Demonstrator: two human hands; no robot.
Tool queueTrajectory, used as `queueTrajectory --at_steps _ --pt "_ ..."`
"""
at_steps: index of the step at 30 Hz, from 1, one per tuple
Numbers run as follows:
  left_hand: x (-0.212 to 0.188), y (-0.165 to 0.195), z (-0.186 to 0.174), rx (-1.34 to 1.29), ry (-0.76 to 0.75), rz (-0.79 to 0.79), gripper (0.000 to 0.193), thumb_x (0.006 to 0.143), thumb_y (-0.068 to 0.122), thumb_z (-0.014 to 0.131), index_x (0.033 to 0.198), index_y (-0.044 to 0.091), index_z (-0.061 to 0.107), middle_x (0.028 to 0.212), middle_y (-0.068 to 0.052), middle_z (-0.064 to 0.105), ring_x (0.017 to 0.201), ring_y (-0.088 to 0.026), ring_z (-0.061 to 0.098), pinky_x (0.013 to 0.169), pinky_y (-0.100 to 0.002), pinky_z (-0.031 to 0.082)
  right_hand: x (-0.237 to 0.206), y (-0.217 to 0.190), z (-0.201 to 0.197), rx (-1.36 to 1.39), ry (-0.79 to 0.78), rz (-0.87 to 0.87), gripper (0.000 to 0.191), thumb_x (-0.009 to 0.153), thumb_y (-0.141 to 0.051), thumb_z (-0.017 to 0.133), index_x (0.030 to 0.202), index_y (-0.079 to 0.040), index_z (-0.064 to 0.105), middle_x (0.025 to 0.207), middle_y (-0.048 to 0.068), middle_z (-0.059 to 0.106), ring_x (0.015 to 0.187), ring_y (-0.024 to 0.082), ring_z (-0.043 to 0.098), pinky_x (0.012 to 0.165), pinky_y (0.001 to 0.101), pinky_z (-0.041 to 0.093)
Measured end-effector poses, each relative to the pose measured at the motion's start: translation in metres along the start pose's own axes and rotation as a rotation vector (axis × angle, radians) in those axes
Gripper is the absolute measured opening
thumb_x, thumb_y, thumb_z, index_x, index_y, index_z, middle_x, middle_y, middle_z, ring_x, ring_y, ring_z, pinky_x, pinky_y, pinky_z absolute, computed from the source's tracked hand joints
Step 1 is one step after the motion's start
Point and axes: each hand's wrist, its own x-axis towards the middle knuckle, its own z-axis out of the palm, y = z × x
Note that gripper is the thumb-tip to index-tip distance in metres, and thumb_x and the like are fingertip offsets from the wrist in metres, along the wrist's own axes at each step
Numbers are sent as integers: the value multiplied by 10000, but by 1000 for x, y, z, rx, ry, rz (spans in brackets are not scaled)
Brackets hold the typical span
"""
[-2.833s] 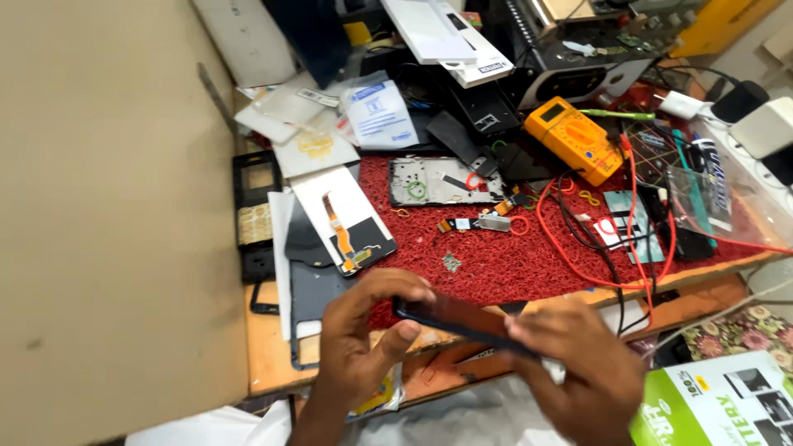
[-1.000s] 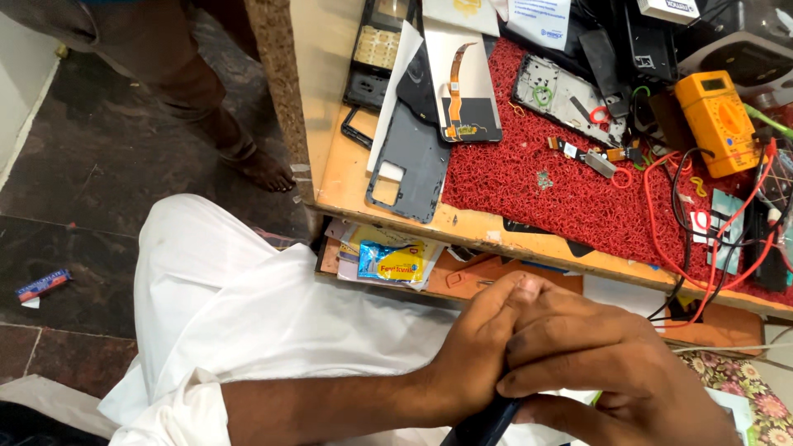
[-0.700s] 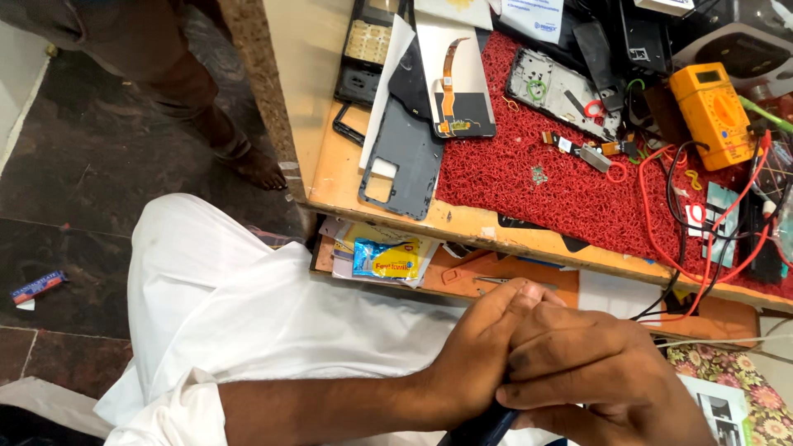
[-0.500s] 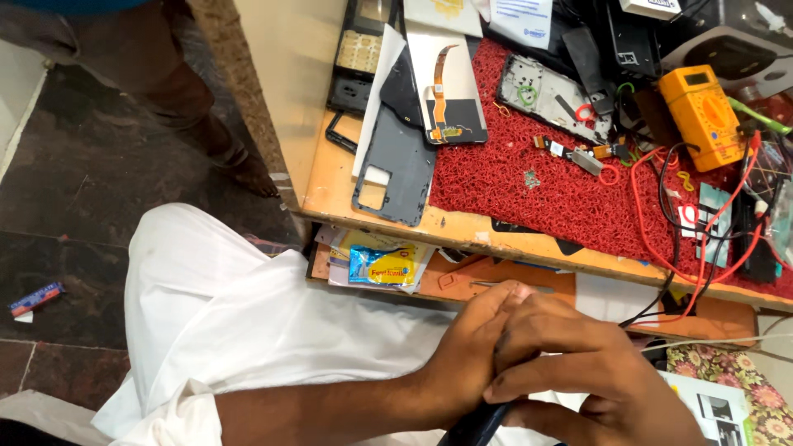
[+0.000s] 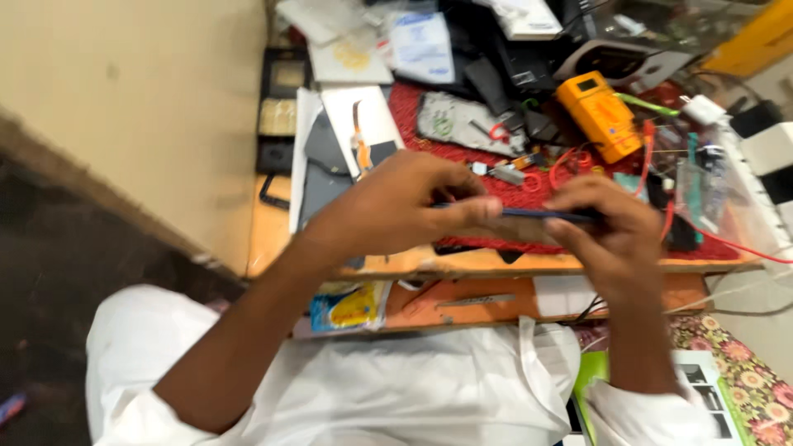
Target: The person reassembles a smartphone by placing the back cover onto the chassis, pressing the edges to seal it, and then testing the device by powering it on and inserting a SIM card. The phone is then handed to another person.
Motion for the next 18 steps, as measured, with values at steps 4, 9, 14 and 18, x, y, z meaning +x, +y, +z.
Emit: queueTrajectory --at_steps 4,9,14,18 --pt "43 18 27 361 191 198 216 855 277 752 995 114 777 836 -120 714 824 -336 678 722 -464 502 16 51 19 -105 113 -177 196 861 63 791 1029 22 698 1075 93 672 984 163 642 851 274 521" --pt "45 5 44 434 315 358 132 898 207 699 918 77 708 868 -57 711 868 -280 653 735 -439 479 13 65 3 -110 54 -160 299 800 -4 816 1087 3 734 1105 107 715 1023 180 697 878 288 568" --pt "53 -1 60 538 266 372 211 929 234 684 991 33 670 958 -94 711 893 -274 668 760 -430 483 17 65 -9 -260 -18 -139 288 792 -59 811 1073 -26 761 1038 107 772 946 191 777 824 290 615" --pt "66 -5 60 559 241 392 252 956 234 682 1097 26 679 1028 -95 727 923 -247 699 779 -396 503 17 75 -13 -226 -41 -130 321 807 -66 802 1120 -24 741 1072 111 780 971 206 795 833 298 628"
